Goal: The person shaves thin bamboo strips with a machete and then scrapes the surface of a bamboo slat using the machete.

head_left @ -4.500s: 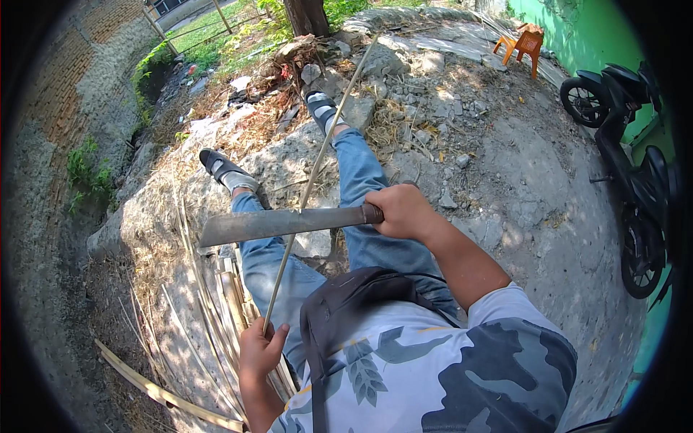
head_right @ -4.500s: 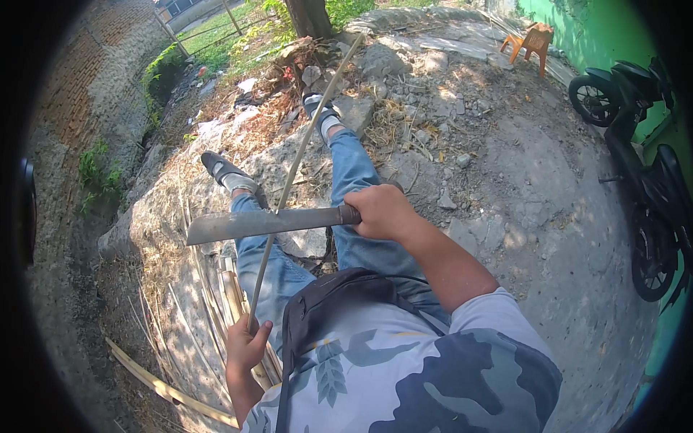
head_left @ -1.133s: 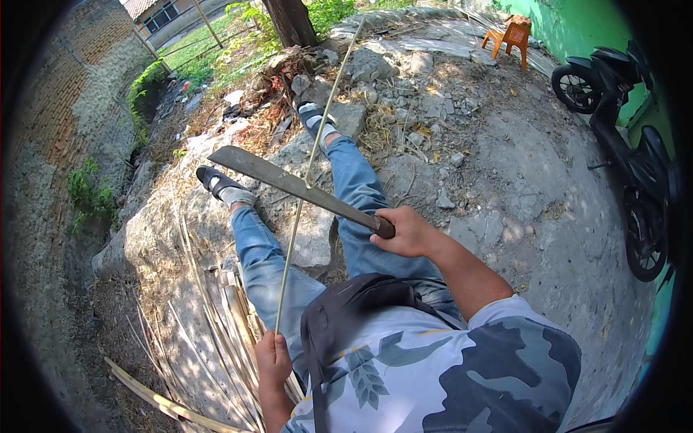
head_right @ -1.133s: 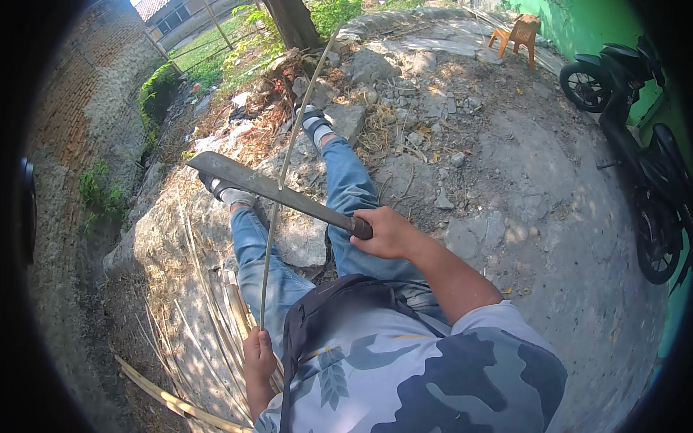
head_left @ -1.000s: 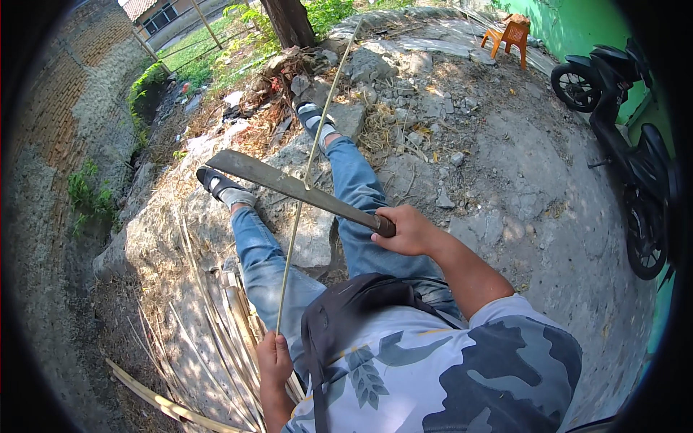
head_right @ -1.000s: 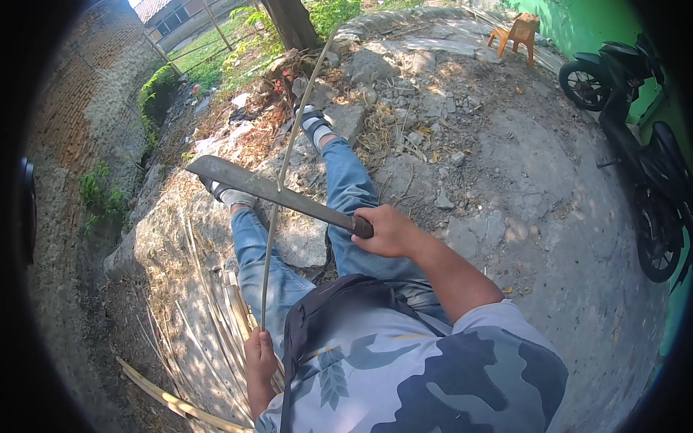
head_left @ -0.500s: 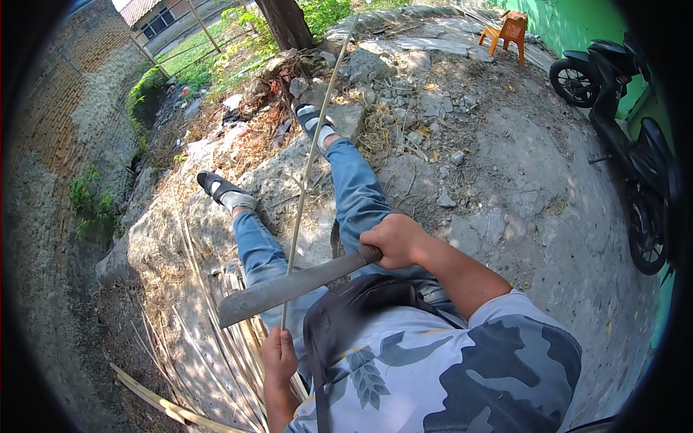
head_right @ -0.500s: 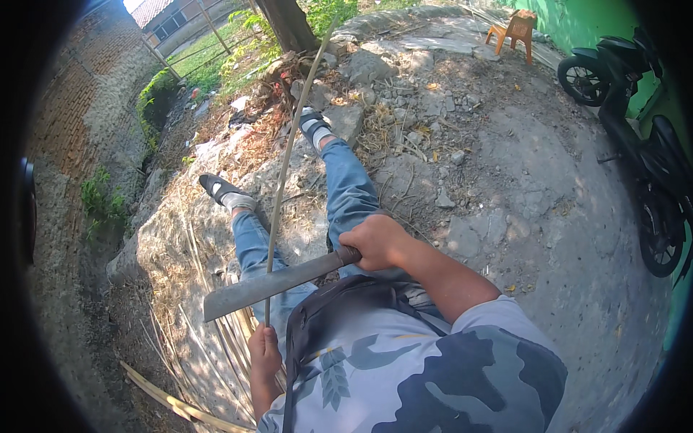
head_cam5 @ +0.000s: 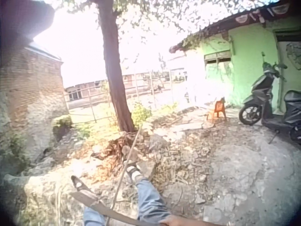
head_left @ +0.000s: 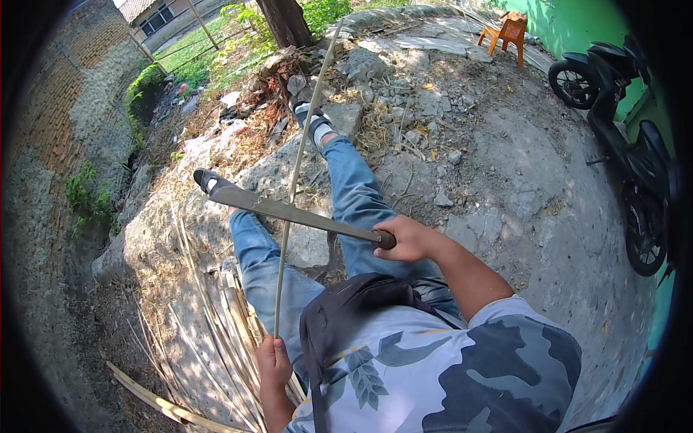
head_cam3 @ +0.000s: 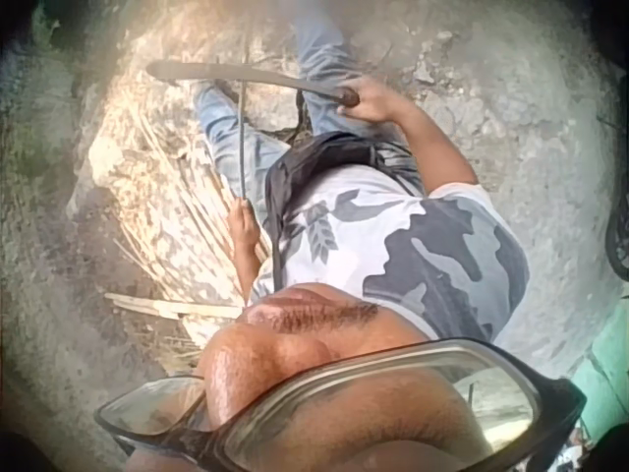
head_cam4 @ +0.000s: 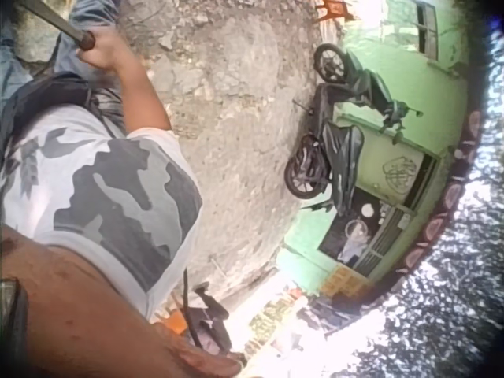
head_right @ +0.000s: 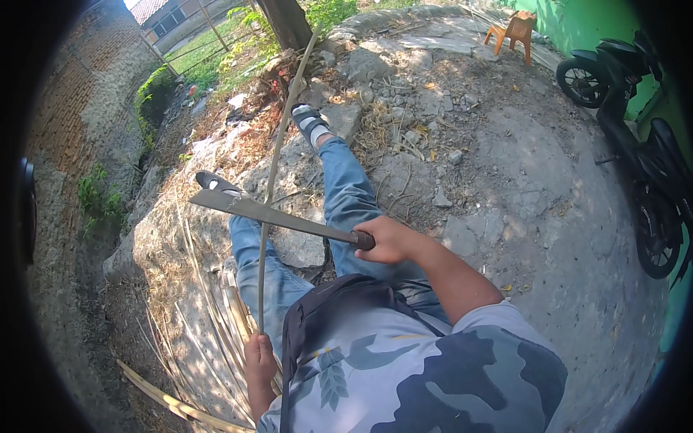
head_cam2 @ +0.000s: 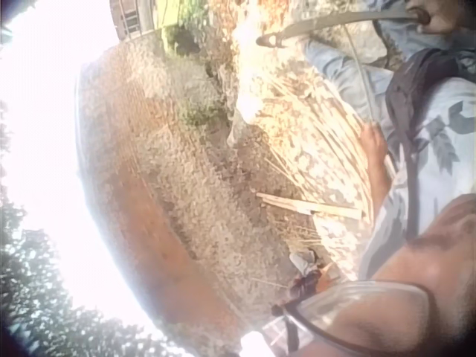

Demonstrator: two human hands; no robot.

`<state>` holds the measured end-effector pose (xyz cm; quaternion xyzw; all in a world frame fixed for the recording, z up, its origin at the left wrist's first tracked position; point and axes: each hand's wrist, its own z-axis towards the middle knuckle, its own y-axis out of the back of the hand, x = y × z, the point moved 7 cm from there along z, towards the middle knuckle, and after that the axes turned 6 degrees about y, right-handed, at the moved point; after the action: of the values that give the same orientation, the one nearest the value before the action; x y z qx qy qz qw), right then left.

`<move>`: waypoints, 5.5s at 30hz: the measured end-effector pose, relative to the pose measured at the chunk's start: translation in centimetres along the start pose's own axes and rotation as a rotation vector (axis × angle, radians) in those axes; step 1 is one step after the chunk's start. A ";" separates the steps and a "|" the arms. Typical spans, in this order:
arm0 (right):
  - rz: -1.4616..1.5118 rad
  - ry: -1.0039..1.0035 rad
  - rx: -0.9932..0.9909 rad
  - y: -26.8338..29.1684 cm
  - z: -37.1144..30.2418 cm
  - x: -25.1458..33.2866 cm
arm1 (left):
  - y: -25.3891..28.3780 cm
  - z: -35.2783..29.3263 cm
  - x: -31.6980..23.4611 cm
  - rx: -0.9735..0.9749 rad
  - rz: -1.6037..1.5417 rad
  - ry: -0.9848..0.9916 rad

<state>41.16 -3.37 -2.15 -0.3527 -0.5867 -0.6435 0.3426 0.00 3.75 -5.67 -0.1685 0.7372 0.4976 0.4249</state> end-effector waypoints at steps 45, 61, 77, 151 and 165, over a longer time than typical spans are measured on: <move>-0.200 0.037 -0.069 0.3 -1.6 -1.5 | -1.1 0.7 -1.8 0.006 -0.001 -0.004; -0.283 0.101 -0.061 -0.3 -0.9 -1.0 | -0.9 1.1 -1.7 -0.041 0.061 -0.034; -0.264 0.023 -0.044 0.0 -0.8 -2.0 | -1.0 0.6 -1.3 -0.029 0.061 -0.009; -0.503 0.039 -0.210 6.3 -0.8 1.0 | 4.4 0.4 -3.3 -0.095 0.099 0.055; -0.518 0.167 -0.074 0.8 0.9 2.3 | 0.4 1.4 -4.6 -0.008 0.070 0.082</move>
<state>40.70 -2.63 0.29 -0.1488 -0.6030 -0.7576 0.2005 3.05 4.33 -2.00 -0.1645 0.7576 0.5075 0.3759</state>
